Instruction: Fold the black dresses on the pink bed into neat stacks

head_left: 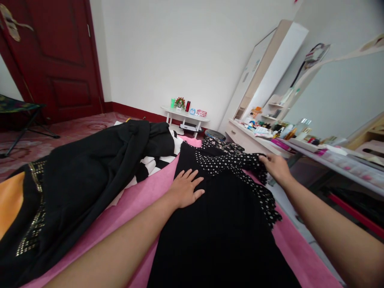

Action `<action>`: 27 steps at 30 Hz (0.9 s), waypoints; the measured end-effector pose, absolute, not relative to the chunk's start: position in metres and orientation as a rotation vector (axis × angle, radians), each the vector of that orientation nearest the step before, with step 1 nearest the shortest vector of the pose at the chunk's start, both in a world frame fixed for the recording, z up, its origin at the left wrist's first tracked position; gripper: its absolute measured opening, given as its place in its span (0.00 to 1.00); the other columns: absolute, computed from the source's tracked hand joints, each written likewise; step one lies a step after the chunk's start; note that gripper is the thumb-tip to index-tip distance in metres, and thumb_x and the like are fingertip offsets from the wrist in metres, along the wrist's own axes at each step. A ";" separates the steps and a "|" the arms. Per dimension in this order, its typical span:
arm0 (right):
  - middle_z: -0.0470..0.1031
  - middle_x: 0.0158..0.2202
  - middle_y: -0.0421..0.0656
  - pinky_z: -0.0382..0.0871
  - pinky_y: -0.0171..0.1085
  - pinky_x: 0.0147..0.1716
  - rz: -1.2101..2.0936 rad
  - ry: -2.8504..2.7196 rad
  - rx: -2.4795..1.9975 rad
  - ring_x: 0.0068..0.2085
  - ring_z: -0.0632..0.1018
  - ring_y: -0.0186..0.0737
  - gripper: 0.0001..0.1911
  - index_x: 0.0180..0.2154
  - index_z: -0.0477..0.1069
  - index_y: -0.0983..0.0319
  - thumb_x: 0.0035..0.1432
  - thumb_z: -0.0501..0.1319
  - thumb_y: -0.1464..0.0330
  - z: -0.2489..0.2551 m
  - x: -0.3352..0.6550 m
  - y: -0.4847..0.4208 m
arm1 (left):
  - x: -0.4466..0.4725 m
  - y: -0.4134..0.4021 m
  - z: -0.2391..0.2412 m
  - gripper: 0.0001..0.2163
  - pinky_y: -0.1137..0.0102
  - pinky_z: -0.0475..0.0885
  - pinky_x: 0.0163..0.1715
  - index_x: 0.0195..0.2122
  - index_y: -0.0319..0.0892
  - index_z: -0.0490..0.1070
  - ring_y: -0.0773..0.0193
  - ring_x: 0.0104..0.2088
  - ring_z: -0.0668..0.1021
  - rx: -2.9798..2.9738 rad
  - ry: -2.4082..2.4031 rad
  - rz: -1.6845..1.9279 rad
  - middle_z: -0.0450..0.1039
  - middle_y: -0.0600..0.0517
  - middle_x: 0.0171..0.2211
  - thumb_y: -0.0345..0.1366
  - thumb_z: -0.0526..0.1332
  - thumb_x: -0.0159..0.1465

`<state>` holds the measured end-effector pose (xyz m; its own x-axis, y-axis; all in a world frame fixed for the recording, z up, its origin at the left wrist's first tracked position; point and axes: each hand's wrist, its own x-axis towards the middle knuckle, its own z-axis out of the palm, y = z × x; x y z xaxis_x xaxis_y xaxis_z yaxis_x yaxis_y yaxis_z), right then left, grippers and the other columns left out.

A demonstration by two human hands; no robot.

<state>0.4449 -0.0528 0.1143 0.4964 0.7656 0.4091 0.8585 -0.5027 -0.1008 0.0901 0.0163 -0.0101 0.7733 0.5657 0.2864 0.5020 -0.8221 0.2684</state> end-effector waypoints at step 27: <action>0.74 0.41 0.40 0.68 0.38 0.40 0.257 -2.262 -2.014 0.38 0.76 0.40 0.20 0.42 0.71 0.55 0.44 0.60 0.76 0.097 0.226 -0.153 | 0.081 0.062 -0.021 0.21 0.62 0.69 0.46 0.50 0.39 0.68 0.57 0.44 0.76 1.350 0.860 1.146 0.74 0.44 0.45 0.48 0.53 0.63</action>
